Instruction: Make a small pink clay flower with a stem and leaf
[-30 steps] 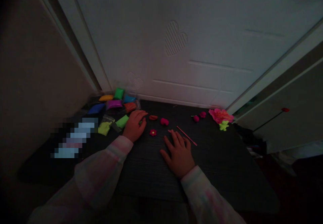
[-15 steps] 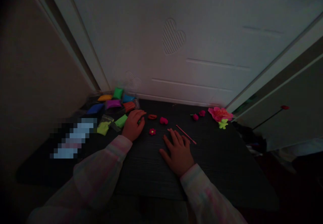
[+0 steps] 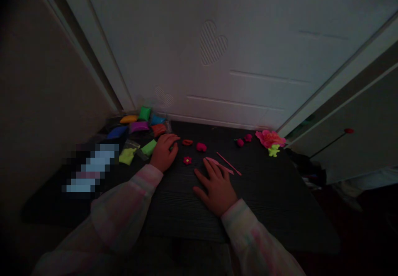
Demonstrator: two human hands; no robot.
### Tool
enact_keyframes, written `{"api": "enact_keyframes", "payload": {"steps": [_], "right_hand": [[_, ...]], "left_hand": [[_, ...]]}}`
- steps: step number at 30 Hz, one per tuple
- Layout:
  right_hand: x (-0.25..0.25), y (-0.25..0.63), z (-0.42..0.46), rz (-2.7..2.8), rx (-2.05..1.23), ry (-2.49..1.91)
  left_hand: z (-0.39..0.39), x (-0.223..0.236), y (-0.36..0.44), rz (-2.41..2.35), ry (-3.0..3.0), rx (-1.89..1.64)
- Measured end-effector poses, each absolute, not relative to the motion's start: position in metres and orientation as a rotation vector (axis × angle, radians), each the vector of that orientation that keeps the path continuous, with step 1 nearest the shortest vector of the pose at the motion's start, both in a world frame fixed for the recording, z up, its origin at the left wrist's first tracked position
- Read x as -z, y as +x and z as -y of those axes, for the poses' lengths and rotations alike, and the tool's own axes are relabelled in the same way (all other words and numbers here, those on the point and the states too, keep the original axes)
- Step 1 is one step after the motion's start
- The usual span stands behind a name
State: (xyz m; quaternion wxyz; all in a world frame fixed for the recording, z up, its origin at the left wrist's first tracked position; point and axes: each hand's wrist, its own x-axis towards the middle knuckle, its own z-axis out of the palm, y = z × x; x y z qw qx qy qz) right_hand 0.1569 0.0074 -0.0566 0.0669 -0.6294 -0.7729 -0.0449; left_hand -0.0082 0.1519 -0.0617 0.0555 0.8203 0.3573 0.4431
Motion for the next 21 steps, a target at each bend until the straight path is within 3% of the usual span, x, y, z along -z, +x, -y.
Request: {"api": "enact_keyframes", "payload": {"steps": [21], "right_hand": [[0.0613,0.1576,-0.0069,2.324,0.251,-1.938]], "left_hand": [[-0.1503,0.0633,-0.007,-1.095,2.469,-1.325]]}}
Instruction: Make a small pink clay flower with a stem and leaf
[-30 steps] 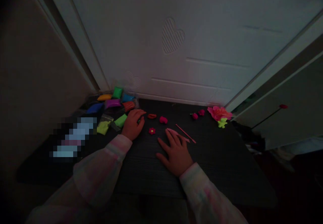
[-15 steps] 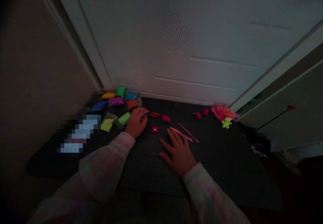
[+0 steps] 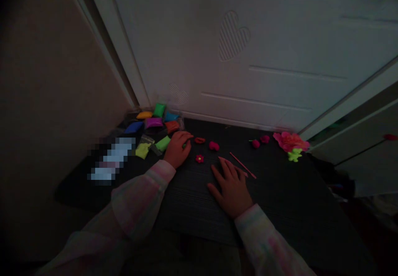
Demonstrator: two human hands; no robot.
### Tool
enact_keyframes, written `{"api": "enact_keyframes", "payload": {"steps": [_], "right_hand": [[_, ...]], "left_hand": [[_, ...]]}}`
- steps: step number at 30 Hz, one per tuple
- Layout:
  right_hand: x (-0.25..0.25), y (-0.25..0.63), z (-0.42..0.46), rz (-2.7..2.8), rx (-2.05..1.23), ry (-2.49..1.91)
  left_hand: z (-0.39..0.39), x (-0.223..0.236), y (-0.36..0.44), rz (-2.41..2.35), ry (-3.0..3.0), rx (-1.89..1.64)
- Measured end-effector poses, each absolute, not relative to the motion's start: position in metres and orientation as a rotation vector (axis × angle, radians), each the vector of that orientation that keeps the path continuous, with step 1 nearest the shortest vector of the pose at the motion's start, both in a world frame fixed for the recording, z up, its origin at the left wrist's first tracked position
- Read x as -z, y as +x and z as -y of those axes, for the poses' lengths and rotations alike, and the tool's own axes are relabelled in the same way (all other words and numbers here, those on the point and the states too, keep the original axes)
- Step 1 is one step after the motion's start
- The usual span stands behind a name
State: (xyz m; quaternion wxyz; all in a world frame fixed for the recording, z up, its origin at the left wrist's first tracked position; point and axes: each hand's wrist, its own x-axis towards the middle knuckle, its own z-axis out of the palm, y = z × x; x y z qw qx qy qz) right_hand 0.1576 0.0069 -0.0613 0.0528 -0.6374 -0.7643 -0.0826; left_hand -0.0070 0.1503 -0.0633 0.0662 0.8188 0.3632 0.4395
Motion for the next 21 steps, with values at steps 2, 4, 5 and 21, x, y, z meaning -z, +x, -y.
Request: {"api": "enact_keyframes", "payload": {"steps": [2,4,5,21], "right_hand": [[0.061,0.1576,-0.0067,2.412,0.221,-1.831],[0.0611,0.1575,-0.0068,2.384,0.229,-1.858],[0.0612,0.1575,-0.007,2.329,0.246,-1.917],[0.0586,0.1566,-0.0076,2.326,0.178,-1.937]], "left_hand": [[-0.1502,0.063,-0.0071,-1.096,2.468,-1.322],[-0.1502,0.0626,-0.0073,-1.097,2.469,-1.319],[-0.1502,0.0625,-0.0074,-1.098,2.47,-1.318],[-0.1502,0.0615,-0.0072,-1.094,2.479,-1.301]]}}
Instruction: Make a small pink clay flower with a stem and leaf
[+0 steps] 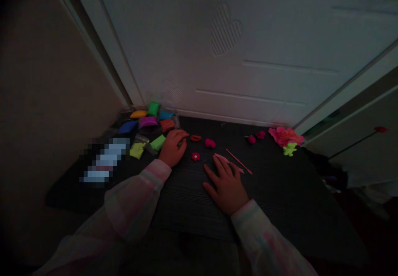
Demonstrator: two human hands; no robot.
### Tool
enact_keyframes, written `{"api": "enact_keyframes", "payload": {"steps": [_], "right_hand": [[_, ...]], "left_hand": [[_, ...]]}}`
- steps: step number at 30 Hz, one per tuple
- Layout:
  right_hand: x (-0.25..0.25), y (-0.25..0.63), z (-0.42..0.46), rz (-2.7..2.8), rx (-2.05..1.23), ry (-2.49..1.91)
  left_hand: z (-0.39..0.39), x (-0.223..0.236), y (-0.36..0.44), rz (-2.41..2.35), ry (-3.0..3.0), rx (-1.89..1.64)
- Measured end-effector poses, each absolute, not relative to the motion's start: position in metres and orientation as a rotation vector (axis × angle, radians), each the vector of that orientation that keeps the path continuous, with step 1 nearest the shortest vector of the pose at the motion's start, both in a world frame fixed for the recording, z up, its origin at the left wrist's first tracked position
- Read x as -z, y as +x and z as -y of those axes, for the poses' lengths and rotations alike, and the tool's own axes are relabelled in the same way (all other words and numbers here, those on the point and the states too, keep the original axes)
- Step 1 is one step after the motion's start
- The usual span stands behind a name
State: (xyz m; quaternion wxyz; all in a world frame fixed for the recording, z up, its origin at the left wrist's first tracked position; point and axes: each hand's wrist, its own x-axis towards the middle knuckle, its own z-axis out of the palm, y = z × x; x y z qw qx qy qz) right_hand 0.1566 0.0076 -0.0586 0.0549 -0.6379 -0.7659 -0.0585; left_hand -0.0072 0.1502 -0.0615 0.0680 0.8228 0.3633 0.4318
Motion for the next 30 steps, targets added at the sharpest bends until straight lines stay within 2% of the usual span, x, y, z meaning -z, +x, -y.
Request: {"api": "enact_keyframes", "payload": {"steps": [3,7,11,16,20,24,28,30], "right_hand": [[0.0591,0.1572,-0.0072,2.26,0.204,-2.004],[0.0593,0.1583,-0.0067,2.417,0.124,-1.802],[0.0593,0.1586,-0.0074,2.267,0.148,-1.977],[0.0586,0.1585,-0.0077,2.389,0.123,-1.836],[0.0579,0.1582,-0.0075,2.261,0.187,-1.984],[0.0576,0.1579,-0.0072,2.42,0.151,-1.813],[0.0581,0.1582,-0.0074,2.275,0.195,-1.994],[0.058,0.1585,-0.0071,2.336,0.162,-1.931]], "left_hand": [[-0.15,0.0612,-0.0067,-1.089,2.479,-1.309],[-0.1493,0.0613,-0.0067,-1.078,2.483,-1.316],[-0.149,0.0617,-0.007,-1.073,2.489,-1.321],[-0.1494,0.0621,-0.0065,-1.069,2.495,-1.327],[-0.1493,0.0619,-0.0064,-1.065,2.497,-1.332],[-0.1495,0.0619,-0.0065,-1.056,2.5,-1.332],[-0.1502,0.0621,-0.0062,-1.05,2.503,-1.334],[-0.1505,0.0623,-0.006,-1.048,2.503,-1.335]]}}
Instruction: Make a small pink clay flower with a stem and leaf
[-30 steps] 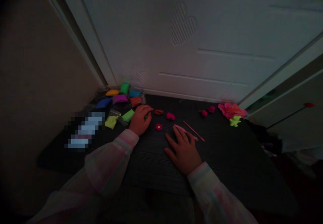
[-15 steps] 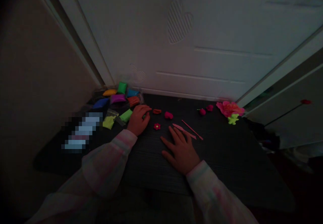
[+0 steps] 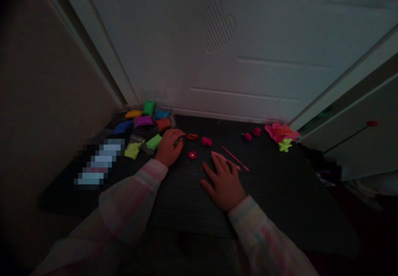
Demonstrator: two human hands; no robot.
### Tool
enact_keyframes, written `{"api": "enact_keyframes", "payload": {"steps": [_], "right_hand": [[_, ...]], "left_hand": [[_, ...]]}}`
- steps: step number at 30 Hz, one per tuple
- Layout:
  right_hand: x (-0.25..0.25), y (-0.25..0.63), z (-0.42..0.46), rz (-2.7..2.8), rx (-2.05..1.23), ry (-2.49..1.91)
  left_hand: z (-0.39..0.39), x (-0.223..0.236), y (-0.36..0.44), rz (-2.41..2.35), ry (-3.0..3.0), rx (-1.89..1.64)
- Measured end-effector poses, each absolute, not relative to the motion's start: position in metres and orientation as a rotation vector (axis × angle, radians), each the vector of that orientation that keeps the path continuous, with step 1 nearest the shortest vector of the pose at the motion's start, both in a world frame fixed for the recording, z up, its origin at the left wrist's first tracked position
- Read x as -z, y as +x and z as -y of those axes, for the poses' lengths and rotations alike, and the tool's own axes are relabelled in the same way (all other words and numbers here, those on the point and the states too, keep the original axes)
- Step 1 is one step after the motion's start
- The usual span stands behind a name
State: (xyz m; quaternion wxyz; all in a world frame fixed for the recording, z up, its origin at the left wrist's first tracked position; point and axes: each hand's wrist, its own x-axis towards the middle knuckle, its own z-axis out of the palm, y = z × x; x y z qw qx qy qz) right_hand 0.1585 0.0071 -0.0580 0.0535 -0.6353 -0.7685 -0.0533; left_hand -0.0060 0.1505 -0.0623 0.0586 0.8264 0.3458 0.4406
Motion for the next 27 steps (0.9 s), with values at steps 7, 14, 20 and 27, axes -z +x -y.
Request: {"api": "enact_keyframes", "payload": {"steps": [7,14,20,27], "right_hand": [[0.058,0.159,-0.007,2.332,0.128,-1.893],[0.058,0.162,-0.007,2.271,0.122,-1.896],[0.056,0.154,-0.008,2.298,0.097,-1.842],[0.053,0.146,-0.006,2.315,0.042,-1.737]], "left_hand": [[-0.149,0.063,-0.005,-1.035,2.506,-1.328],[-0.149,0.064,-0.004,-1.021,2.513,-1.321],[-0.15,0.064,-0.004,-1.029,2.533,-1.295],[-0.15,0.064,-0.004,-1.031,2.508,-1.292]]}}
